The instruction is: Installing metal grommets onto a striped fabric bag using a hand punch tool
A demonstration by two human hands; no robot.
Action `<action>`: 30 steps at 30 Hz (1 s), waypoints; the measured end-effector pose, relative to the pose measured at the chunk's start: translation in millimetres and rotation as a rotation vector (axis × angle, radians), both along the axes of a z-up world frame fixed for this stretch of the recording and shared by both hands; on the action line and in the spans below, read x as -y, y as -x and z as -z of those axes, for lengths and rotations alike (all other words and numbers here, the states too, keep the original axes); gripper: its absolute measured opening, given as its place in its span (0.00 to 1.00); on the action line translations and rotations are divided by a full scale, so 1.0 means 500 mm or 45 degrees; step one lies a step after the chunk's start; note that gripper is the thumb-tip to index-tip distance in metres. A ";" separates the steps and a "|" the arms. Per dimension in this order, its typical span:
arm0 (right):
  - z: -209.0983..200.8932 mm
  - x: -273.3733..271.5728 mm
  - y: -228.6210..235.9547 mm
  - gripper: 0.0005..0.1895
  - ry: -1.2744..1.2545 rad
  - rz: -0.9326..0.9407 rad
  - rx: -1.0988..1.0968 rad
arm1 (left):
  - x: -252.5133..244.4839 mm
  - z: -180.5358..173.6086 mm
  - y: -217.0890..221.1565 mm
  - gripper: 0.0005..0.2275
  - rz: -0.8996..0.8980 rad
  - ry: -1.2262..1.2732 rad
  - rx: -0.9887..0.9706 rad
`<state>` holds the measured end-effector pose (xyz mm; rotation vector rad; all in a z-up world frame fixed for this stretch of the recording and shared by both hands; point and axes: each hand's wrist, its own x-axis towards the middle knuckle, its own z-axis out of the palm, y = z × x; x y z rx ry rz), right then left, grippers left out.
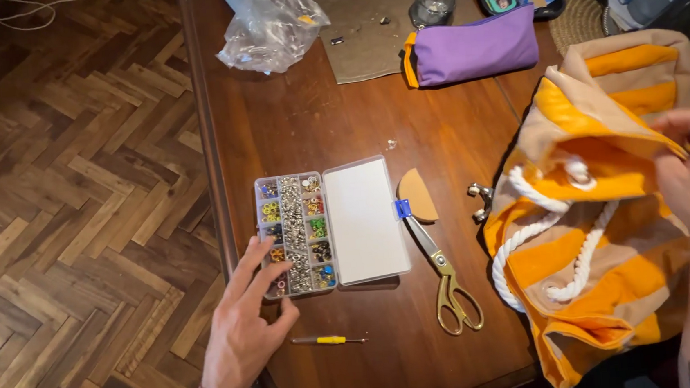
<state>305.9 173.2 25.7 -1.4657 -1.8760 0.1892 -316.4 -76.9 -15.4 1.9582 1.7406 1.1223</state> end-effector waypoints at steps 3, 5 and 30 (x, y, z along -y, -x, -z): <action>0.105 0.002 -0.151 0.21 -0.010 0.128 -0.143 | -0.003 -0.001 0.004 0.21 -0.002 0.043 0.039; 0.154 0.007 -0.216 0.18 -0.071 0.180 -0.202 | -0.002 0.002 0.006 0.20 -0.006 0.064 0.061; 0.004 -0.031 -0.016 0.16 -0.019 0.125 -1.564 | -0.503 0.001 -0.507 0.21 0.666 -0.071 -0.822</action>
